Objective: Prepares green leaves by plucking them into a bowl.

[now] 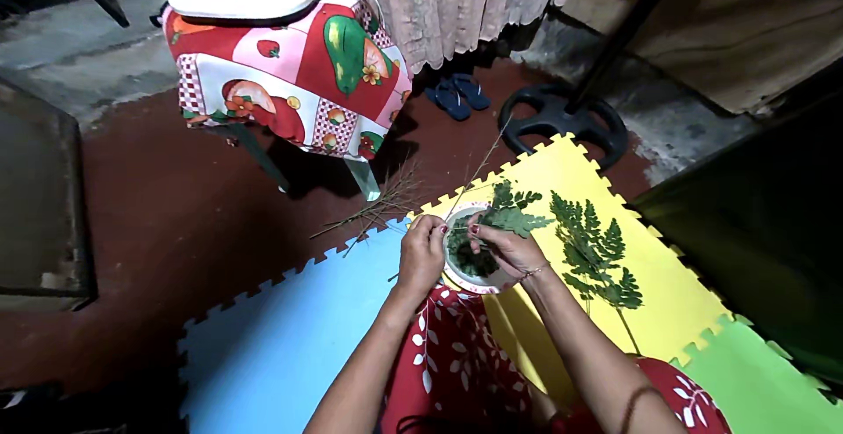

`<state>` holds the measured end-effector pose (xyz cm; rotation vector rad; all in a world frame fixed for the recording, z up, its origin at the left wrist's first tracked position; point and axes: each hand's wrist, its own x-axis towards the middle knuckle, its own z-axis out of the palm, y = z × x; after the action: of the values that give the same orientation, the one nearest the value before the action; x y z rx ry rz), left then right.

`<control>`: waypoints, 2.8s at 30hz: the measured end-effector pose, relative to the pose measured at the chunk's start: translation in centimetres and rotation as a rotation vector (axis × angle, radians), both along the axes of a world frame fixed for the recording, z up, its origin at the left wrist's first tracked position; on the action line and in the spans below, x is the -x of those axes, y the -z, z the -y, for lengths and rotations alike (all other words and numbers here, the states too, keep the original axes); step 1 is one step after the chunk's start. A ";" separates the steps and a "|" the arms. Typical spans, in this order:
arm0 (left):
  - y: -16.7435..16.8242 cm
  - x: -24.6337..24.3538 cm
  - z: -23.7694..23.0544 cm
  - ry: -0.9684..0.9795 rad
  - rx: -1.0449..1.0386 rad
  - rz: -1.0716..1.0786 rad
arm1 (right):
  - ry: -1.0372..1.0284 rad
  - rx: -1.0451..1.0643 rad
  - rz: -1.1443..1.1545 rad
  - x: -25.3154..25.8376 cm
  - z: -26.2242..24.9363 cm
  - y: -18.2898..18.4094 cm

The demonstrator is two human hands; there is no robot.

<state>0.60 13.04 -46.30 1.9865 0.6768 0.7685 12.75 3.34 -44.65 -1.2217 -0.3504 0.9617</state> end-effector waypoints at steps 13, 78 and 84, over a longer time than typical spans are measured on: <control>1.2 -1.0 1.3 0.104 -0.054 -0.100 | 0.127 0.092 -0.128 -2.1 3.3 1.7; 7.1 -6.9 1.2 0.331 0.051 -0.159 | 0.050 0.262 -0.073 -4.8 2.9 6.8; 7.3 -7.4 1.4 0.348 0.106 -0.134 | 0.261 0.283 -0.072 -4.9 2.2 7.4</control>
<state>8.03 11.60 -53.57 1.9974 0.4207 0.3863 17.69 1.17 -52.09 -1.4447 0.0050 0.8440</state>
